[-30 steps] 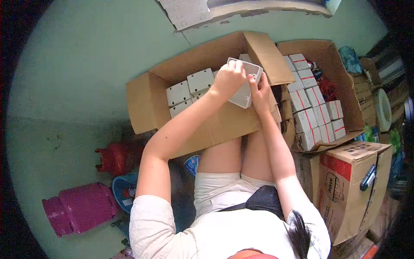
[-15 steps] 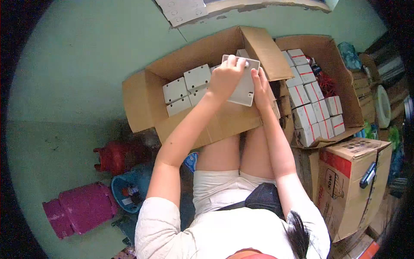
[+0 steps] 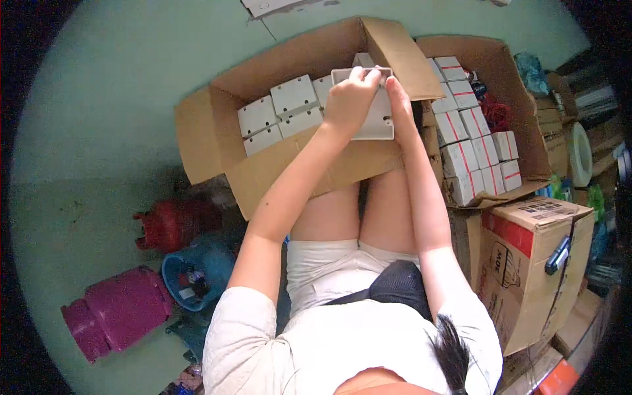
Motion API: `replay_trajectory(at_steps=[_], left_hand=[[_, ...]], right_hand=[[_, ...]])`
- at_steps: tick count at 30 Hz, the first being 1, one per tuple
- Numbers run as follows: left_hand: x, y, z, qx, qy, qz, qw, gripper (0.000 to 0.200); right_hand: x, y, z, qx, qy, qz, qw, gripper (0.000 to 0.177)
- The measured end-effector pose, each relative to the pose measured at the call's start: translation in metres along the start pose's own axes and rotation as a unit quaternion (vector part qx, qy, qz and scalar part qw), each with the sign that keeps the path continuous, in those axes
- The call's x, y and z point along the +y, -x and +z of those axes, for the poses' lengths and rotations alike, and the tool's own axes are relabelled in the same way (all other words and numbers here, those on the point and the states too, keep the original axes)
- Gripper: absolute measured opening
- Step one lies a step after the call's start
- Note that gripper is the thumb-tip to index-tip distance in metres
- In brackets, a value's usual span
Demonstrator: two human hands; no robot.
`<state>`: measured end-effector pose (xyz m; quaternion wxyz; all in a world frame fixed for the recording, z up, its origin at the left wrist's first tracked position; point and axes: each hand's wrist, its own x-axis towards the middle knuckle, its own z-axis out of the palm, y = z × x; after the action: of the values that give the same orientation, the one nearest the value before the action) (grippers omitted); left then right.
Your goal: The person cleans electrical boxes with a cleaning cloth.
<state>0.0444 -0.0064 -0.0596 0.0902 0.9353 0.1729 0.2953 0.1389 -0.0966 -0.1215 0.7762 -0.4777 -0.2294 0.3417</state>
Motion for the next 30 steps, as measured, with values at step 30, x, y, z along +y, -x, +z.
replay_trajectory(at_steps=[30], left_hand=[[-0.011,0.006,-0.03,-0.424,0.137,0.04,0.894,0.031]], right_hand=[[-0.006,0.011,0.006,0.019,0.051,-0.021,0.998,0.056]])
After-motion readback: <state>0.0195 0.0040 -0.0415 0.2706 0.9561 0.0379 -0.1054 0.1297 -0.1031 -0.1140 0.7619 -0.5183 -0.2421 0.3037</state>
